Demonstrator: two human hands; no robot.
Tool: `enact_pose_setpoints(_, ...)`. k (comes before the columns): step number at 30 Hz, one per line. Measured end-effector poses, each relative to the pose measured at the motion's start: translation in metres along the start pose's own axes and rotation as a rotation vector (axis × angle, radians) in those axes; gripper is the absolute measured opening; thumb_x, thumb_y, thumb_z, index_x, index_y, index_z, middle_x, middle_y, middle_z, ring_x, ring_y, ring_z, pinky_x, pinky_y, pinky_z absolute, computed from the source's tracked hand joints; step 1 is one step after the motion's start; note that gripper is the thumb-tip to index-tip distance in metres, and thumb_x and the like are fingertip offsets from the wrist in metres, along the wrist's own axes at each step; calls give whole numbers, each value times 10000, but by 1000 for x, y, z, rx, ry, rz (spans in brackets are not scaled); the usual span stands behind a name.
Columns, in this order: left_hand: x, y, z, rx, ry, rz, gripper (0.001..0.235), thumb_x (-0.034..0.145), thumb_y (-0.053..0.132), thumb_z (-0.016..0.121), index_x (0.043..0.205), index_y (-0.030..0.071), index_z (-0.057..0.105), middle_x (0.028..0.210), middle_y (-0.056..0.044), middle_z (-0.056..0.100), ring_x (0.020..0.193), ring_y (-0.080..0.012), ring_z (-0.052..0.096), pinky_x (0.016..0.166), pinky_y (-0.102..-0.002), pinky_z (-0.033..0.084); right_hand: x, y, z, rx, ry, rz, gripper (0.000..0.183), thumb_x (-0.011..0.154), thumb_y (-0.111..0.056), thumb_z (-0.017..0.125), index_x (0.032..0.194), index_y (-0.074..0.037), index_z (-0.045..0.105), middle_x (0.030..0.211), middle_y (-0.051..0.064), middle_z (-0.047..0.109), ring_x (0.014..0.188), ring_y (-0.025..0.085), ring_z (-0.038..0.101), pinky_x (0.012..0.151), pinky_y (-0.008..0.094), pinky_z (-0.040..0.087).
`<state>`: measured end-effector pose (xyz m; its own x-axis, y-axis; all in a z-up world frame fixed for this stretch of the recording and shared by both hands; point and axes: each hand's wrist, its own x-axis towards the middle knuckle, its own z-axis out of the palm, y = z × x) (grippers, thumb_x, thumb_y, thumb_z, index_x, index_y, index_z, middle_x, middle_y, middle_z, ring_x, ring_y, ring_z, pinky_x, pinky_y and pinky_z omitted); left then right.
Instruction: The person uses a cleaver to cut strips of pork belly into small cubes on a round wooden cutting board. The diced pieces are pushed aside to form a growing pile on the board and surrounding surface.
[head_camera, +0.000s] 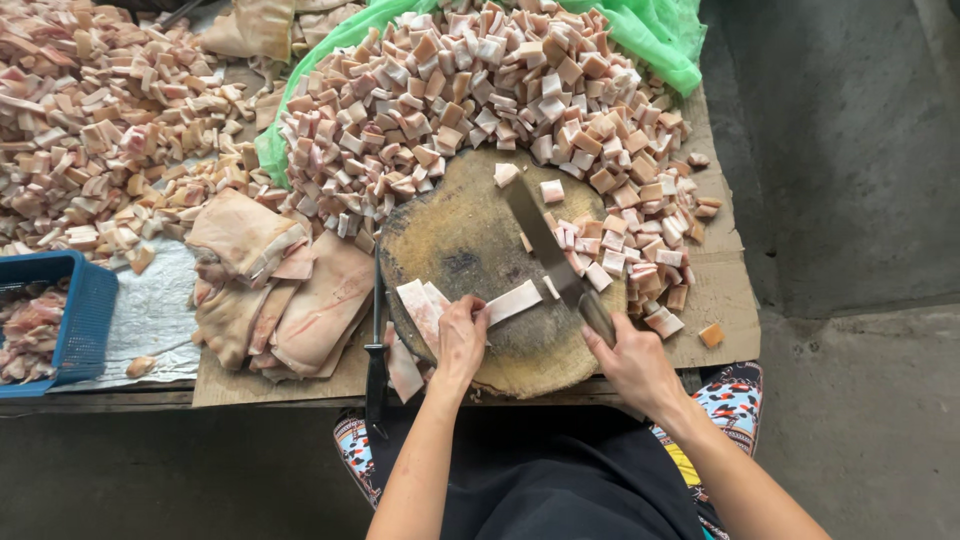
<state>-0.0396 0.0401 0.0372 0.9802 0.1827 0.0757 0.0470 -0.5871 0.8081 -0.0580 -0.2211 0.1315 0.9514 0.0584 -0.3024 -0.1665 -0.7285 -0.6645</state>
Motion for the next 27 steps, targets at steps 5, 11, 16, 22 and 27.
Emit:
enact_pose_setpoints(5,2,5,10,22,-39,-67,162,877,90,697,983,-32,702,907,-240,713,837,-377,712,767,-451,553,-5,-8,8,203,51,-37,397,1001,-404,560,1140,-32,560,647,238,692,550,407,692,536,488,540)
enact_pose_setpoints(11,3,0,8,64,-37,-36,152,865,89,706,964,-26,712,894,-256,718,860,-398,710,779,-462,554,13,15,49,-12,-74,-111,414,976,-382,624,1168,-24,541,725,275,690,712,464,689,624,539,541)
enact_pose_setpoints(16,2,-3,21,19,-49,-65,156,854,101,710,954,-18,714,883,-242,725,848,-375,721,774,-448,558,2,7,16,32,-44,6,407,969,-411,630,1152,-50,593,658,266,684,635,420,706,609,499,529)
enact_pose_setpoints(22,4,-4,31,-13,-60,-81,154,860,98,698,953,-25,699,895,-235,717,853,-372,706,787,-451,550,-10,-12,20,195,113,-118,390,962,-387,600,1103,-30,536,683,246,690,597,405,719,534,472,539)
enact_pose_setpoints(27,5,-9,32,11,-13,8,127,860,71,685,949,-15,714,910,-242,712,891,-397,692,816,-460,540,3,-2,46,-75,3,-209,395,961,-354,663,1081,3,543,746,291,691,756,491,690,651,548,521)
